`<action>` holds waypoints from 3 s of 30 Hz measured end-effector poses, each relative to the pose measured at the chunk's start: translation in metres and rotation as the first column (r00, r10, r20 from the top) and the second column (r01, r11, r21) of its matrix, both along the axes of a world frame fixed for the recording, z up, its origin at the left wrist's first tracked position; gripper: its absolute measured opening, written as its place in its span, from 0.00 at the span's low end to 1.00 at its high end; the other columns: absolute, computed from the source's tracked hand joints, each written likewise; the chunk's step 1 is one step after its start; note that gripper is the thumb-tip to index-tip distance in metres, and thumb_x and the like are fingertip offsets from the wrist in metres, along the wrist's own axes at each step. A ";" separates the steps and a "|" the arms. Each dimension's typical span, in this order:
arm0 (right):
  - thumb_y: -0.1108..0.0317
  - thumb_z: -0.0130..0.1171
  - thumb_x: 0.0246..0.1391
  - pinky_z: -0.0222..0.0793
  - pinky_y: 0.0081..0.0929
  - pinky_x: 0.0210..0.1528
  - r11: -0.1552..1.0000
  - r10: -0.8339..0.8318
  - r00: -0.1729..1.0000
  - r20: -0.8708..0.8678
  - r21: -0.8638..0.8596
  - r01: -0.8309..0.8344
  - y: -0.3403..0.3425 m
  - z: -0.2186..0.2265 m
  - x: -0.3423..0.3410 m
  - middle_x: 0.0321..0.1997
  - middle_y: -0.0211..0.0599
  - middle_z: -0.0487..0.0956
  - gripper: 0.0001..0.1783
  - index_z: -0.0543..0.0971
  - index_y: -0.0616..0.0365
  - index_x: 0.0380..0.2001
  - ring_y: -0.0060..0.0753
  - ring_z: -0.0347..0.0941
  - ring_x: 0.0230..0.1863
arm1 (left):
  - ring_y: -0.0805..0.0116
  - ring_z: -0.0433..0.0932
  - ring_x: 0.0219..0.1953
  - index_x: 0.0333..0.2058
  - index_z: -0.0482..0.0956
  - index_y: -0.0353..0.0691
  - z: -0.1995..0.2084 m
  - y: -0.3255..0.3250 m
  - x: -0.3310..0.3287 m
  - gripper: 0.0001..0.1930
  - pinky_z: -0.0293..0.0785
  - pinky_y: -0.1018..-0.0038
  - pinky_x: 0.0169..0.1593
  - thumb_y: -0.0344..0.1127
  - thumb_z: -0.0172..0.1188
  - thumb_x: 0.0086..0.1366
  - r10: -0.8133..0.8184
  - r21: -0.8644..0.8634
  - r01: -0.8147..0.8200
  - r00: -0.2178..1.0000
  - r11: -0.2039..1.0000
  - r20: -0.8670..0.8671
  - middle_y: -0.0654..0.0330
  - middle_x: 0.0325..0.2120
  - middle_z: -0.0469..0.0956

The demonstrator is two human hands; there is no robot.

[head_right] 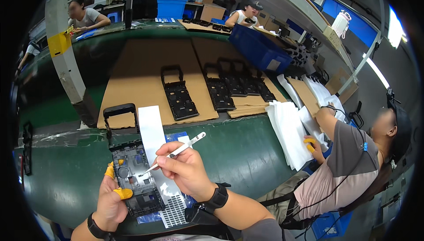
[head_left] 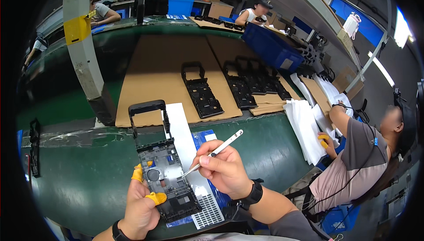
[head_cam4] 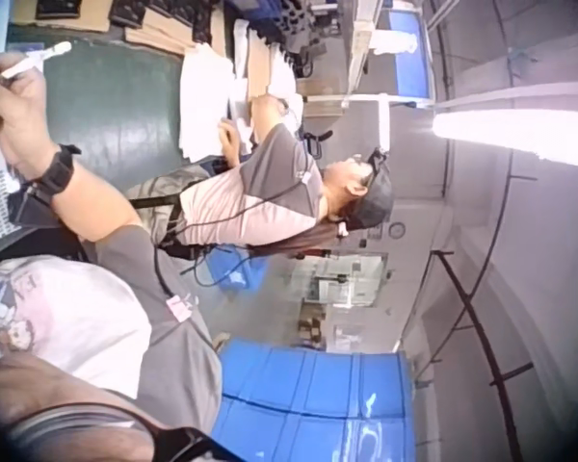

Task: Using tweezers to precisely place components onto a plastic electronic chassis at an assembly station.

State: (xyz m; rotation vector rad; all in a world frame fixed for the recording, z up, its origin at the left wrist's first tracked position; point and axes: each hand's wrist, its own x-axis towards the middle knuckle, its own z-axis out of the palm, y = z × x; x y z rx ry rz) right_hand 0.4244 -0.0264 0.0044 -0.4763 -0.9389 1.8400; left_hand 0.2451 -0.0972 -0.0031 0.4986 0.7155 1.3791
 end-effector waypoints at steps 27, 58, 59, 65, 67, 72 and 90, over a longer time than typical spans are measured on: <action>0.81 0.53 0.43 0.67 0.17 0.36 0.967 -0.202 0.949 0.243 0.205 0.153 -0.031 0.002 -0.013 0.28 0.39 0.74 0.09 0.69 0.67 0.31 0.24 0.71 0.31 | 0.66 0.60 0.51 0.57 0.35 0.51 -0.005 -0.002 0.006 0.46 0.65 0.77 0.43 0.11 0.45 0.43 -0.243 0.160 0.228 0.967 0.961 0.082 0.57 0.51 0.55; 0.82 0.52 0.44 0.67 0.15 0.36 0.963 -0.188 0.945 0.268 0.237 0.125 -0.034 -0.002 -0.016 0.30 0.40 0.74 0.09 0.69 0.68 0.33 0.23 0.71 0.32 | 0.67 0.60 0.50 0.57 0.39 0.50 -0.001 -0.004 0.005 0.42 0.64 0.75 0.45 0.15 0.48 0.46 -0.192 0.170 0.175 0.978 0.970 0.087 0.58 0.50 0.56; 0.82 0.52 0.44 0.67 0.15 0.36 0.965 -0.186 0.945 0.268 0.230 0.124 -0.034 -0.003 -0.016 0.30 0.39 0.74 0.09 0.69 0.68 0.32 0.23 0.71 0.32 | 0.67 0.61 0.50 0.56 0.40 0.49 0.004 -0.004 0.006 0.39 0.64 0.74 0.46 0.17 0.48 0.49 -0.172 0.095 0.156 0.963 0.983 0.208 0.57 0.49 0.58; 0.81 0.52 0.44 0.66 0.14 0.33 0.962 -0.211 0.934 0.287 0.229 0.147 -0.036 -0.002 -0.022 0.29 0.39 0.74 0.09 0.69 0.68 0.32 0.21 0.70 0.30 | 0.68 0.65 0.47 0.53 0.47 0.46 0.002 -0.006 0.008 0.28 0.64 0.73 0.48 0.22 0.46 0.56 -0.094 0.034 0.089 0.976 0.995 0.198 0.57 0.45 0.63; 0.80 0.52 0.44 0.66 0.13 0.30 0.958 -0.226 0.931 0.287 0.240 0.158 -0.034 -0.003 -0.022 0.28 0.39 0.74 0.09 0.69 0.67 0.32 0.19 0.70 0.28 | 0.69 0.66 0.45 0.52 0.49 0.45 -0.001 -0.006 0.007 0.27 0.64 0.73 0.48 0.22 0.46 0.56 -0.086 0.065 0.076 0.984 0.995 0.156 0.57 0.45 0.64; 0.77 0.51 0.45 0.52 0.09 0.17 0.958 -0.287 0.953 0.095 0.046 0.283 -0.014 0.003 -0.011 0.27 0.42 0.74 0.09 0.69 0.65 0.33 0.13 0.58 0.16 | 0.69 0.68 0.43 0.51 0.52 0.42 0.005 -0.002 0.009 0.26 0.65 0.74 0.47 0.19 0.46 0.53 -0.063 0.047 0.059 0.996 0.997 0.069 0.57 0.44 0.65; 0.74 0.55 0.45 0.60 0.09 0.24 0.938 -0.340 0.931 0.131 0.110 0.328 0.000 0.004 0.027 0.25 0.29 0.72 0.09 0.70 0.63 0.32 0.13 0.66 0.24 | 0.72 0.74 0.29 0.38 0.67 0.33 0.028 0.033 -0.204 0.21 0.73 0.78 0.35 0.22 0.46 0.39 0.138 0.035 -0.163 0.681 0.986 -0.719 0.61 0.29 0.72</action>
